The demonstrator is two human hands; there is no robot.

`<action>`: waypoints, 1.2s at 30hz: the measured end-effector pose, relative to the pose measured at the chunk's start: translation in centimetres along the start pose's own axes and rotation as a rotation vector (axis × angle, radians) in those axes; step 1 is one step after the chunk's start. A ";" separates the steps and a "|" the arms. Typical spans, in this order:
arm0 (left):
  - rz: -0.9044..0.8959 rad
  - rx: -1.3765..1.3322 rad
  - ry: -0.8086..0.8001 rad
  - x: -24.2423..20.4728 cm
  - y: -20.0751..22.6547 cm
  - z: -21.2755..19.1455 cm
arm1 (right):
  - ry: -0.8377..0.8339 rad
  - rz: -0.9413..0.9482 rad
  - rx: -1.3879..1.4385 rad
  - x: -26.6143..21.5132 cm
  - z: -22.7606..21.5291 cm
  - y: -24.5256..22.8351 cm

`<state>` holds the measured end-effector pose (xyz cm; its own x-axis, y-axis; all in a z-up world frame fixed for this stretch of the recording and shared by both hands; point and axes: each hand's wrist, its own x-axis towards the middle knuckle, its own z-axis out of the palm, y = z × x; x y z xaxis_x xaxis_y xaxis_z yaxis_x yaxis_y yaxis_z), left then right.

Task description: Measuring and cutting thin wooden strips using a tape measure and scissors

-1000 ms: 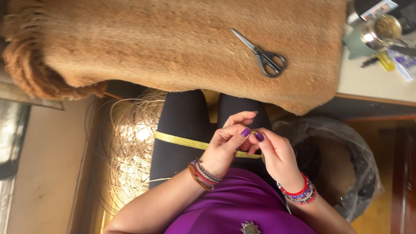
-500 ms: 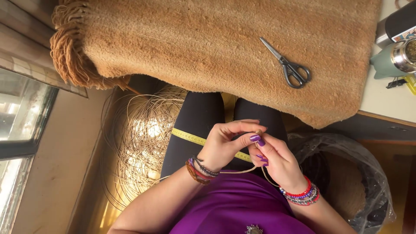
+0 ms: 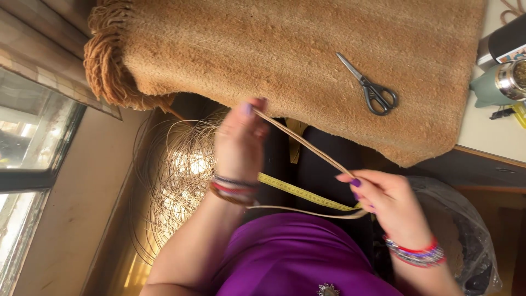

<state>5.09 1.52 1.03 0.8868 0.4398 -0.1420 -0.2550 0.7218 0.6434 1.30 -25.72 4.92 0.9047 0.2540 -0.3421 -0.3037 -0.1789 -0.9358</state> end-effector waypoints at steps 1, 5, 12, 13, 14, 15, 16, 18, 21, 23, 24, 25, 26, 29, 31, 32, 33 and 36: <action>0.005 0.001 0.003 0.9 1.0 -0.9 | -0.005 -0.001 0.000 -0.4 -1.2 0.3; 0.008 -0.003 0.183 2.9 4.4 -3.9 | -0.008 0.069 -0.267 -1.9 -5.2 1.2; 1.099 1.649 0.041 -1.7 5.4 -0.8 | -0.107 0.086 -0.415 -1.8 -5.7 0.7; 1.096 1.648 0.034 -3.2 5.9 1.9 | -0.102 0.090 -0.413 -1.5 -4.7 -0.2; 0.949 1.559 -0.488 -4.7 6.3 4.6 | -0.168 0.026 -0.479 -1.2 -3.8 -1.0; 0.767 1.408 -0.979 -6.3 6.8 7.3 | -0.234 -0.040 -0.546 -0.8 -2.9 -2.0; 0.765 1.406 -0.982 -7.1 5.5 6.9 | -0.231 -0.038 -0.546 -0.9 -2.5 -2.1; 0.751 1.549 -1.134 -8.6 3.0 6.3 | -0.251 -0.055 -0.434 -0.8 -1.9 -2.6; 0.396 1.410 -1.252 -6.7 6.3 4.9 | -0.199 0.097 -0.287 -2.1 -2.1 -3.0; 0.481 1.528 -1.187 -4.3 7.7 2.0 | -0.162 0.123 -0.250 -3.2 -3.8 -2.2; 0.568 1.648 -1.106 -3.2 8.4 0.5 | -0.133 0.146 -0.216 -3.8 -4.6 -1.8; 0.571 1.647 -1.109 -2.4 9.5 -0.3 | -0.129 0.144 -0.215 -4.4 -5.6 -1.4; 0.612 1.712 -1.036 -1.6 10.7 -1.1 | -0.093 0.174 -0.213 -5.0 -6.6 -1.0; 0.509 1.790 -0.961 -0.5 12.4 -2.1 | -0.048 0.178 -0.293 -5.7 -8.4 -0.4; 0.365 1.796 -0.962 -0.8 11.4 -1.9 | -0.037 0.153 -0.377 -5.3 -8.1 -1.2; 0.367 1.736 -1.064 -1.3 10.1 -1.6 | -0.064 0.055 -0.528 -4.8 -7.2 -2.0; 0.369 1.675 -1.158 -1.7 9.0 -1.3 | -0.093 -0.049 -0.681 -4.0 -6.3 -3.0; 0.422 1.318 -1.208 -7.6 4.4 5.0 | -0.187 -0.155 -0.775 -2.3 -2.6 -4.1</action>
<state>-0.83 -1.38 8.71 0.7636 -0.5504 0.3377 -0.6038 -0.4233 0.6755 1.20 -28.03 9.78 0.8335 0.4728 -0.2860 0.1767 -0.7185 -0.6727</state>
